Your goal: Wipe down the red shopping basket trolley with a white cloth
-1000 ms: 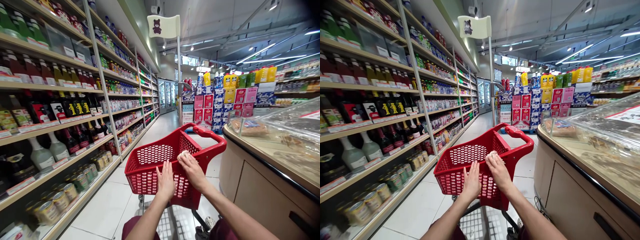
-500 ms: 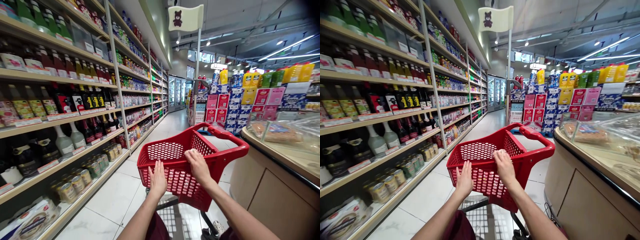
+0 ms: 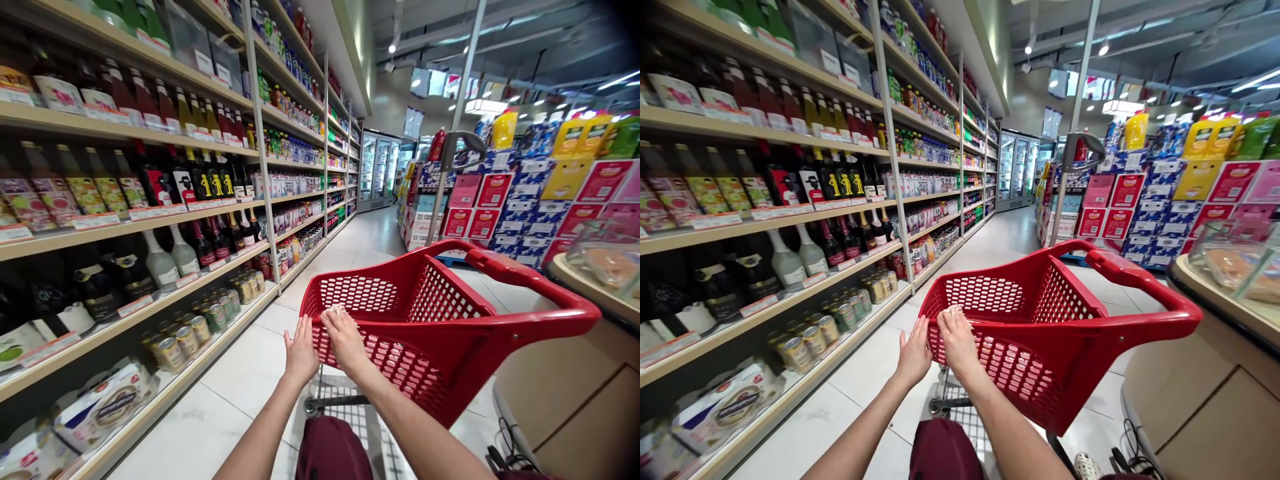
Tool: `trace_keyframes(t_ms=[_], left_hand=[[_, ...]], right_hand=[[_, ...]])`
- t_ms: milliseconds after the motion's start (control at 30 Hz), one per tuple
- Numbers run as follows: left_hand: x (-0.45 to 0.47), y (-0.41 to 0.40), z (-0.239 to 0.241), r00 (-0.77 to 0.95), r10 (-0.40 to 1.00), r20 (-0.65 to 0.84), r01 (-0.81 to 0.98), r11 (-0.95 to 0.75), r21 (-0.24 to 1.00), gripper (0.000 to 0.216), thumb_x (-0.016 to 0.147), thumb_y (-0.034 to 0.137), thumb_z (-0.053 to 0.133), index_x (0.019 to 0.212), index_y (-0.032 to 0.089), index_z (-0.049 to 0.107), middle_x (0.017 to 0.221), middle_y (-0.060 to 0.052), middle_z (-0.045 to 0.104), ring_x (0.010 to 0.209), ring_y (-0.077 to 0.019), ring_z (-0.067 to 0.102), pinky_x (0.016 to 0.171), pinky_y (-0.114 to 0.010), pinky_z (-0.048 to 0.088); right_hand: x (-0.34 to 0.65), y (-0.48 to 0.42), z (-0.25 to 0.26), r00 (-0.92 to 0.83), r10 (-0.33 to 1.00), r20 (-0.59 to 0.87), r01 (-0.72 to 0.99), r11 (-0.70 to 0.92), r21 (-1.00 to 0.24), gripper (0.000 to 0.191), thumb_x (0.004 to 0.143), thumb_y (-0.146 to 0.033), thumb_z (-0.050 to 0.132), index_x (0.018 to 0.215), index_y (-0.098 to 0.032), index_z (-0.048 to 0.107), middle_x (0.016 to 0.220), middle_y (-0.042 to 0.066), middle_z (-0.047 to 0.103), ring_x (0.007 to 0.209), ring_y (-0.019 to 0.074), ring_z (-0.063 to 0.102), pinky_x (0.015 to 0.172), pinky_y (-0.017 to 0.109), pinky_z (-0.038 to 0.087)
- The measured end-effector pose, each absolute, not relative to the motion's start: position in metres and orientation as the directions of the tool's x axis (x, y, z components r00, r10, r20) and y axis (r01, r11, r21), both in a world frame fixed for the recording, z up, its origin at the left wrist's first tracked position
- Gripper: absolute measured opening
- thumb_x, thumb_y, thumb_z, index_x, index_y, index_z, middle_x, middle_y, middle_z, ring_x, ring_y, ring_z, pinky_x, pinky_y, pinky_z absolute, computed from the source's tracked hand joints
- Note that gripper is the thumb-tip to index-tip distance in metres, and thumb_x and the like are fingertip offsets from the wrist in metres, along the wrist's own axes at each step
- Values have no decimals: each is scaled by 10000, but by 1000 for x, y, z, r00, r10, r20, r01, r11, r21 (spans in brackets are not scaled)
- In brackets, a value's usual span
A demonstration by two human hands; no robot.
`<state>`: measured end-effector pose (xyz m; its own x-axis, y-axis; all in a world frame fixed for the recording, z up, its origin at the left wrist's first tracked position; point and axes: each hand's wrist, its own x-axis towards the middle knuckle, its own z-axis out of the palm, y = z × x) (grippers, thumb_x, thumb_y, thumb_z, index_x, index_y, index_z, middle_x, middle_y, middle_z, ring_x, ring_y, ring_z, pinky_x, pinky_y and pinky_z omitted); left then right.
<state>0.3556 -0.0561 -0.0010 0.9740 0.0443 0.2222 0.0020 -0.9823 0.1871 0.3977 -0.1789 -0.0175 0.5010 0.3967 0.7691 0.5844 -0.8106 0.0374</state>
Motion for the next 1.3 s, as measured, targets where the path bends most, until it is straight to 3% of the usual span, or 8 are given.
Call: trace_keyframes(t_ms=[167,400,533,667,767,900,1133,1300], left_hand=[[356,-51,3,977,4,215,-36,-983,182,729,634,2,343,1346,124,241,1422,-96,255,1311,-172,214,1059,-508,125],[362,-74,6,966,9,260,-27,-991,133,645,688,47,329,1330,75,270,1412,-129,266,1311,-202,212,1051,-538,115],[369,-99,8,958,-103,269,-122,-991,55,666,682,68,349,1341,85,256,1425,-104,244,1323,-204,171,1063,-519,109],[373,-115,10,957,-89,275,-94,-996,5,668,684,87,358,1344,83,256,1423,-113,244,1324,-231,159,1054,-540,102],[374,-137,13,949,-93,301,-96,-995,-6,684,674,77,355,1349,85,244,1421,-112,251,1324,-231,160,1053,-548,93],[375,-175,14,923,-222,313,-229,-973,-16,704,671,79,355,1360,107,217,1433,-76,226,1327,-206,152,1065,-525,93],[375,-202,15,925,-206,319,-209,-978,-25,719,655,59,350,1360,93,213,1435,-91,212,1329,-227,138,1058,-545,99],[373,-236,28,889,-336,311,-355,-935,6,721,670,77,353,1369,98,179,1443,-86,183,1335,-214,109,1063,-533,96]], right_hand=[[403,-170,-16,520,428,739,609,-792,30,376,796,-131,453,1160,-171,533,1206,82,534,1198,242,373,984,400,323],[395,-240,-14,551,278,787,459,-889,-7,464,785,-30,352,1196,-178,507,1220,79,525,1206,236,363,975,408,325],[395,-249,-10,539,281,794,462,-887,1,438,787,-48,369,1163,-193,540,1176,63,563,1174,223,410,965,384,345],[391,-295,-2,540,271,797,417,-908,26,450,791,-41,349,1181,-179,525,1222,65,531,1206,226,378,988,396,326],[386,-329,1,532,248,810,378,-925,35,471,793,-35,325,1208,-176,500,1255,77,501,1251,226,317,1003,416,308],[387,-339,4,497,257,829,390,-919,51,444,797,-68,358,1203,-176,504,1233,81,522,1248,217,324,1004,404,314],[385,-381,22,475,208,855,312,-948,58,443,796,-47,336,1178,-164,528,1253,71,504,1269,229,286,1010,411,309],[382,-400,30,471,237,850,319,-944,86,442,788,-47,349,1164,-177,541,1231,61,524,1259,220,301,1006,397,317]])
